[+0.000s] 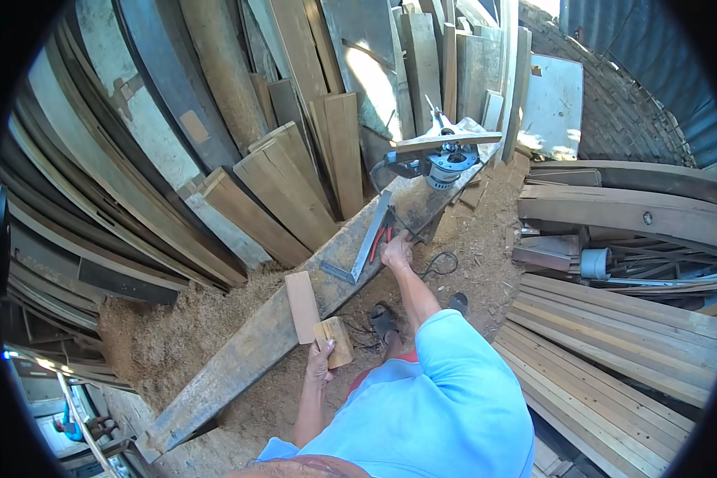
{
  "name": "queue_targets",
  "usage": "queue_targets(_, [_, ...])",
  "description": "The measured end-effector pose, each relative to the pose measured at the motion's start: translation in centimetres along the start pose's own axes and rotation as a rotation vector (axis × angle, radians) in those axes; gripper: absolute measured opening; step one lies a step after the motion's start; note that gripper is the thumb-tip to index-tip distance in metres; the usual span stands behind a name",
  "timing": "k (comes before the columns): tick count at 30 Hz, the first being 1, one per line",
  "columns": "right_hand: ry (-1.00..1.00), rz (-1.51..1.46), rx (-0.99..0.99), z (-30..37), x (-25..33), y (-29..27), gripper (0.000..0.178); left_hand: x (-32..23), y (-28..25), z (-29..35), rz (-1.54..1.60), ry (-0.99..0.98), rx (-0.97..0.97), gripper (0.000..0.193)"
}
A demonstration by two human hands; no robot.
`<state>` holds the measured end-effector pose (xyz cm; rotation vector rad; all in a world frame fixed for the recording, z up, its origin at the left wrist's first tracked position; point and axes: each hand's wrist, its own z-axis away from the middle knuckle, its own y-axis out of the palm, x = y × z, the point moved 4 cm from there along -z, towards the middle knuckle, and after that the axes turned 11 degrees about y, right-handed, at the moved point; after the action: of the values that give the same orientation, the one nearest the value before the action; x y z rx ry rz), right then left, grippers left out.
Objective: The person handles and measures wooden blocks, then uses a routing tool to shape the edge of a wooden piece.
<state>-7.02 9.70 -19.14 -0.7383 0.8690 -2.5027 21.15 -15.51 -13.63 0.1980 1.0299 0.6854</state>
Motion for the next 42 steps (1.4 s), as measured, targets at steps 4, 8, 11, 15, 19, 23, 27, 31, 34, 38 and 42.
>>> queue_targets(4, [-0.013, 0.063, -0.008, -0.3, -0.5, -0.6, 0.071, -0.9, 2.0, 0.1, -0.014, -0.024, 0.023, 0.043])
queue_targets(8, [-0.18, 0.047, 0.073, -1.0, -4.1, -1.5, 0.039, -1.6, 3.9, -1.6, -0.068, 0.019, 0.078, 0.042])
queue_targets(11, [-0.114, -0.168, 0.392, 2.8, -5.1, -3.8, 0.022, -3.1, 5.6, -2.8, -0.04, 0.084, 0.122, 0.044])
queue_targets(15, [-0.261, -0.224, 0.292, 9.5, -7.9, -5.9, 0.021, -6.9, 8.6, -4.7, -0.131, 0.241, 0.193, 0.045])
queue_targets(19, [-0.347, -0.11, 0.444, 14.5, -7.1, -9.6, 0.023, -11.0, 10.4, -5.8, -0.107, 0.437, 0.168, 0.045])
queue_targets(23, [-0.437, -0.767, 1.062, 19.3, -5.4, -12.2, 0.044, -13.5, 11.1, -6.7, -0.041, 0.567, 0.156, 0.047])
queue_targets(27, [-0.347, -1.05, 1.588, 26.5, -3.5, -14.6, 0.061, -16.3, 12.7, -6.1, -0.149, 0.68, 0.165, 0.049])
queue_targets(31, [-0.34, -1.104, 1.85, 32.8, -2.8, -15.1, 0.063, -19.3, 14.1, -4.3, -0.32, 0.86, 0.063, 0.045])
queue_targets(34, [-0.306, -1.001, 1.85, 36.2, -2.8, -16.3, 0.056, -22.2, 16.4, -0.5, -0.304, 0.95, 0.081, 0.042])
queue_targets(38, [-0.307, -0.885, 1.892, 36.6, -3.0, -15.8, 0.048, -23.1, 17.1, -0.4, -0.228, 1.005, 0.158, 0.041])
queue_targets(42, [-0.272, -0.836, 1.879, 37.0, -2.6, -16.3, 0.046, -23.0, 16.7, 0.1, -0.205, 0.904, 0.214, 0.045])
